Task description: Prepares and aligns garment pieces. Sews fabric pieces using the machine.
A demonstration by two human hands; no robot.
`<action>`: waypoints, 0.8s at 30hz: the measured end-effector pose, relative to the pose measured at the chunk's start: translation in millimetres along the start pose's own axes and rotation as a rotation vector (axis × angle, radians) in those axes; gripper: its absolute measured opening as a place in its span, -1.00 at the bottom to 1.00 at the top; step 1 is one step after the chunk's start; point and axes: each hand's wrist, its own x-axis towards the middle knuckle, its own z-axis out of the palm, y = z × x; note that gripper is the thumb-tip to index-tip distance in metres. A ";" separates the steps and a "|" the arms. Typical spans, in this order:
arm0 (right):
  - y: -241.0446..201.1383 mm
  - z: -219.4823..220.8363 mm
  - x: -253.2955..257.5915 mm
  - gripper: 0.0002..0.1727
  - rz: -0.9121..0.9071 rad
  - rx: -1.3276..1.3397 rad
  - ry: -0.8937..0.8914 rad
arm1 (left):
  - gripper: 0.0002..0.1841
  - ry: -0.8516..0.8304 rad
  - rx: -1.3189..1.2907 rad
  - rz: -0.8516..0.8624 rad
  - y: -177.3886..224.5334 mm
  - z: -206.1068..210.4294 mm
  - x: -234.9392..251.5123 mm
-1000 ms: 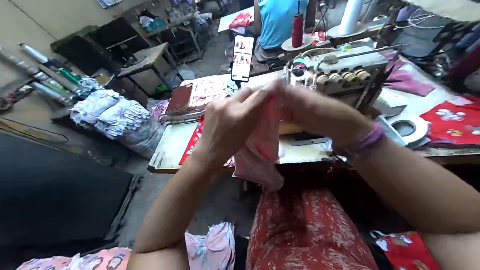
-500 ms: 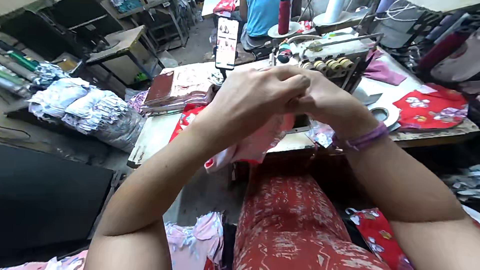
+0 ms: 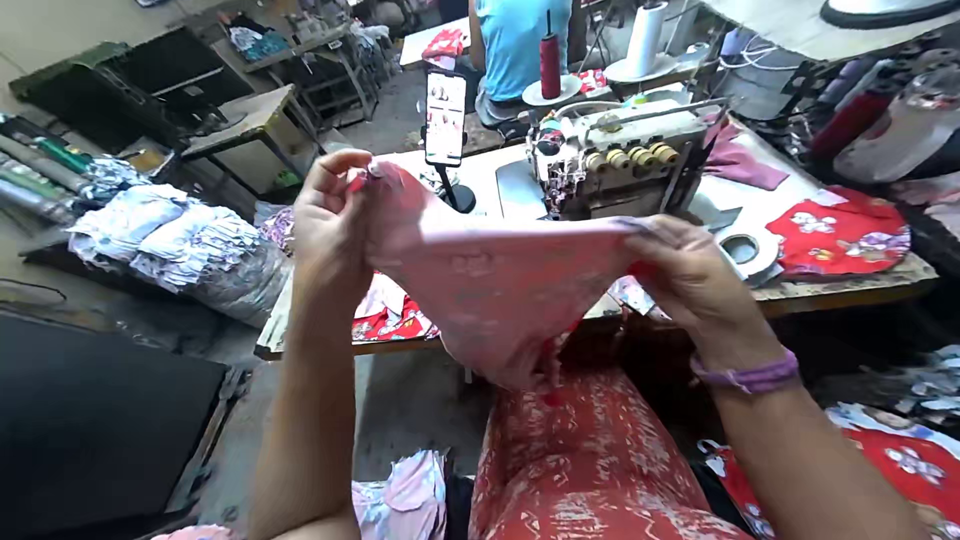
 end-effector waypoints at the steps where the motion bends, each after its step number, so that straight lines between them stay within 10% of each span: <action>1: -5.2 3.9 -0.4 -0.83 -0.060 0.108 0.046 | -0.69 -0.019 -0.074 -0.021 0.5 -0.3 -8.9; 9: -15.5 -1.8 -1.9 -0.49 -0.148 -0.132 0.047 | -0.64 -0.040 0.017 -0.037 -25.1 -27.6 -40.8; 15: 3.5 5.2 1.4 -0.69 -0.343 -0.171 0.239 | -0.51 0.011 0.233 -0.044 -29.3 -30.1 -47.2; 24: -8.6 -0.1 -7.5 -0.55 -0.185 -0.207 0.039 | -0.81 0.112 0.192 -0.065 -44.7 -24.8 -53.2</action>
